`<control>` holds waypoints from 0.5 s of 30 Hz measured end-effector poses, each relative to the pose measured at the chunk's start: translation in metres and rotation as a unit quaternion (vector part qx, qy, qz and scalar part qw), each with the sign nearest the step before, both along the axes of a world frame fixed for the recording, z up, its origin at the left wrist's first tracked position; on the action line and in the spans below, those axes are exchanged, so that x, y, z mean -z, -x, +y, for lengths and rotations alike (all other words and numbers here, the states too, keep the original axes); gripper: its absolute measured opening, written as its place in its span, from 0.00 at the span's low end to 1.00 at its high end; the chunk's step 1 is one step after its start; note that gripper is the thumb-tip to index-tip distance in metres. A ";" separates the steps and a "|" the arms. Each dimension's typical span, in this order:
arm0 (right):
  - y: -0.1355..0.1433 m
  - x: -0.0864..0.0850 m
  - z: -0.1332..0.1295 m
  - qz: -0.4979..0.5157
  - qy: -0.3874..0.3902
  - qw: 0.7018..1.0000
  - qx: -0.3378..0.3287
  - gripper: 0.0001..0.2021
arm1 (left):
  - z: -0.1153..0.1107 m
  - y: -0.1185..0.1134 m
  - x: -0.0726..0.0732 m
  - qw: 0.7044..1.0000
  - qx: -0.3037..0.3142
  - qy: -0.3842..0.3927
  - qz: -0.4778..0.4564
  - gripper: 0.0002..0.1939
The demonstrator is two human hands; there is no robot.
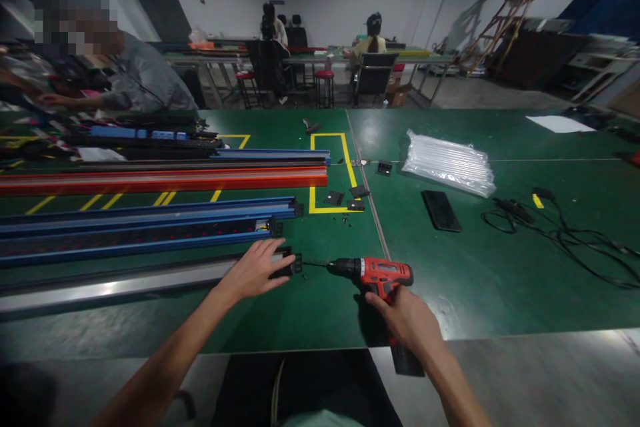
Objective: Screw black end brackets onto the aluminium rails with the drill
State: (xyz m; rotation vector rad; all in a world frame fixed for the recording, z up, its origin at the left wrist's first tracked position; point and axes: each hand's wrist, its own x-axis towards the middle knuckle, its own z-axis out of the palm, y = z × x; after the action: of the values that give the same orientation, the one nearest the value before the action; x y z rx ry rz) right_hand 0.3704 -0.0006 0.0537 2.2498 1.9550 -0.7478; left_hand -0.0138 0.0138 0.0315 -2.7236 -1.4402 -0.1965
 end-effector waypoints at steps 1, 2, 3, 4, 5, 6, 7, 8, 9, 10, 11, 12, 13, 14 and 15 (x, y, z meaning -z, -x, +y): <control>0.000 0.000 0.000 0.000 0.000 1.000 0.000 0.30 | -0.003 -0.002 -0.002 1.000 -0.003 -0.018 -0.011 0.26; 0.000 0.000 0.001 0.000 0.001 1.000 0.001 0.30 | -0.007 -0.006 -0.004 0.999 -0.008 -0.041 -0.020 0.27; 0.000 0.000 0.002 0.001 0.003 1.000 0.001 0.30 | -0.012 -0.012 -0.005 0.997 -0.013 -0.066 -0.025 0.27; 0.000 0.000 0.002 0.004 0.008 1.000 0.003 0.30 | -0.017 -0.018 -0.005 0.995 -0.017 -0.091 -0.026 0.25; 0.000 0.000 0.002 0.011 0.018 1.000 0.006 0.29 | -0.022 -0.026 -0.004 0.994 -0.016 -0.107 -0.020 0.22; -0.001 -0.001 0.002 0.021 0.031 0.999 0.012 0.29 | -0.026 -0.035 -0.002 0.994 -0.009 -0.111 -0.010 0.19; -0.003 -0.002 0.002 0.033 0.043 0.998 0.015 0.28 | -0.030 -0.043 0.001 0.994 0.005 -0.105 0.003 0.16; -0.005 -0.004 0.002 0.043 0.052 0.998 0.016 0.27 | -0.034 -0.051 0.005 0.995 0.019 -0.093 0.016 0.14; -0.009 -0.005 0.000 0.052 0.056 0.997 0.014 0.26 | -0.037 -0.057 0.009 0.996 0.027 -0.083 0.025 0.13; -0.013 -0.007 -0.002 0.057 0.056 0.997 0.008 0.25 | -0.040 -0.063 0.013 0.996 0.033 -0.074 0.032 0.12; -0.017 -0.008 -0.004 0.061 0.054 0.997 -0.001 0.24 | -0.042 -0.067 0.017 0.996 0.037 -0.070 0.035 0.12; -0.022 -0.009 -0.008 0.067 0.053 0.996 -0.011 0.23 | -0.044 -0.070 0.020 0.996 0.037 -0.070 0.036 0.12; -0.027 -0.009 -0.012 0.073 0.055 0.996 -0.018 0.23 | -0.046 -0.072 0.023 0.996 0.036 -0.071 0.034 0.12; -0.032 -0.009 -0.017 0.072 0.051 0.996 -0.020 0.23 | -0.049 -0.073 0.025 0.996 0.032 -0.073 0.031 0.12; -0.037 -0.008 -0.023 0.071 0.047 0.996 -0.018 0.23 | -0.051 -0.075 0.027 0.997 0.024 -0.073 0.026 0.12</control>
State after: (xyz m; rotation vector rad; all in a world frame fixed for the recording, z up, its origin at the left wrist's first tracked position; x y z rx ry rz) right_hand 0.4070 -0.0233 0.0612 2.1562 1.9679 -1.0007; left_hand 0.0610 -0.0368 0.0044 -2.6270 -1.2922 -0.2213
